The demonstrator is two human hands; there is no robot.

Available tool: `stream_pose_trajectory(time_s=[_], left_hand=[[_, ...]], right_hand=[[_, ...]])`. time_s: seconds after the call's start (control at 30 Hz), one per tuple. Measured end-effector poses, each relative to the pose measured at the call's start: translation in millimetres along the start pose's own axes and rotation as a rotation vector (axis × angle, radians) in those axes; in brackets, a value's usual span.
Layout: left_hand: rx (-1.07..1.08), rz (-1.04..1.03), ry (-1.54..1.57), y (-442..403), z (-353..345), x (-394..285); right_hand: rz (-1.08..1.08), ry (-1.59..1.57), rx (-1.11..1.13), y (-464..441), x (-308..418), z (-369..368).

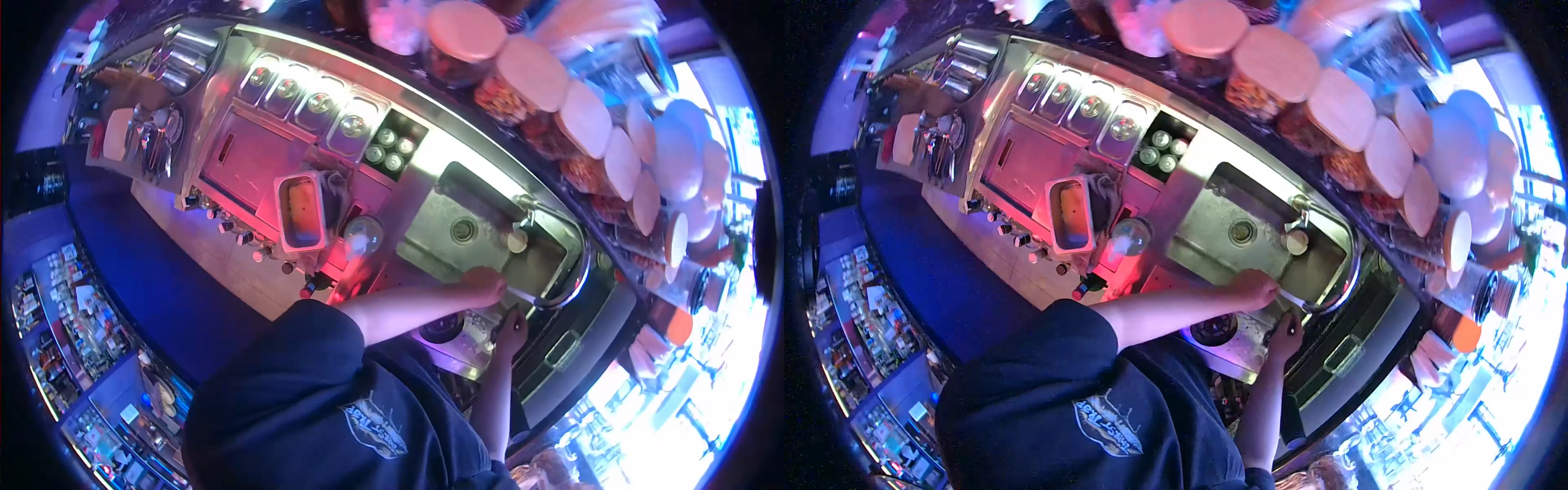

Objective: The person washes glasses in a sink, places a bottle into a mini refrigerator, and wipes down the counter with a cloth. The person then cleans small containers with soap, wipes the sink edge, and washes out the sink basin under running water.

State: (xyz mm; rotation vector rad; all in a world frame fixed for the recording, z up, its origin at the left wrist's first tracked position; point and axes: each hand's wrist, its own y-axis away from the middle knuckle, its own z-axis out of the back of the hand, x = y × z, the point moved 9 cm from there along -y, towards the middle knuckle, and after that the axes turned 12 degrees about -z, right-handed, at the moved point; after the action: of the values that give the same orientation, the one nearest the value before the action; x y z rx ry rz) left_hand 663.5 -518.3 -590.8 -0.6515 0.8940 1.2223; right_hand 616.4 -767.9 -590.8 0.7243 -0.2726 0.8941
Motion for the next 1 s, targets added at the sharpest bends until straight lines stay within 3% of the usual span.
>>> stream_pose_trajectory(time_s=[0.17, 0.23, 0.33, 0.4, 0.47, 0.57, 0.63, 0.67, 0.73, 0.77, 0.8, 0.87, 1.0], left_hand=[[0.219, -0.033, -0.137, 15, 17, -22], [0.152, 0.066, 0.005, 19, 33, -23], [0.115, 0.052, 0.043, 20, 54, -13], [-0.059, -0.020, 0.044, 18, 83, 0], [-0.245, -0.073, 0.061, 21, 96, 43], [-0.476, -0.021, -0.292, 17, 190, 34], [-0.792, -0.085, -0.712, 25, 236, 62], [-0.705, 0.358, -0.463, 26, 260, 96], [-0.800, 0.611, -0.593, 43, 270, 180], [-0.534, 0.877, -0.352, 45, 269, 216], [-0.406, 0.934, -0.247, 39, 267, 227], [-0.494, 0.909, -0.358, 31, 276, 241], [-0.620, 0.630, -0.454, 34, 287, 223]], right_hand=[[0.038, -0.080, -0.073, -30, -9, 4], [0.066, -0.141, -0.076, -38, -13, 1], [-0.013, -0.186, 0.001, -44, -22, -16], [0.047, -0.207, -0.081, -48, -26, -24], [0.017, -0.309, -0.007, -51, -23, -30], [-0.002, -0.308, -0.012, -60, -13, -27], [-0.018, -0.308, -0.017, -66, -9, -29], [0.016, -0.329, -0.020, -69, -3, -29], [0.071, -0.373, -0.005, -66, 20, -21], [0.066, -0.376, -0.003, -67, 19, -24], [0.062, -0.362, -0.011, -69, 19, -27], [0.056, -0.332, -0.027, -72, 18, -32], [0.005, -0.319, 0.012, -76, 13, -43]])
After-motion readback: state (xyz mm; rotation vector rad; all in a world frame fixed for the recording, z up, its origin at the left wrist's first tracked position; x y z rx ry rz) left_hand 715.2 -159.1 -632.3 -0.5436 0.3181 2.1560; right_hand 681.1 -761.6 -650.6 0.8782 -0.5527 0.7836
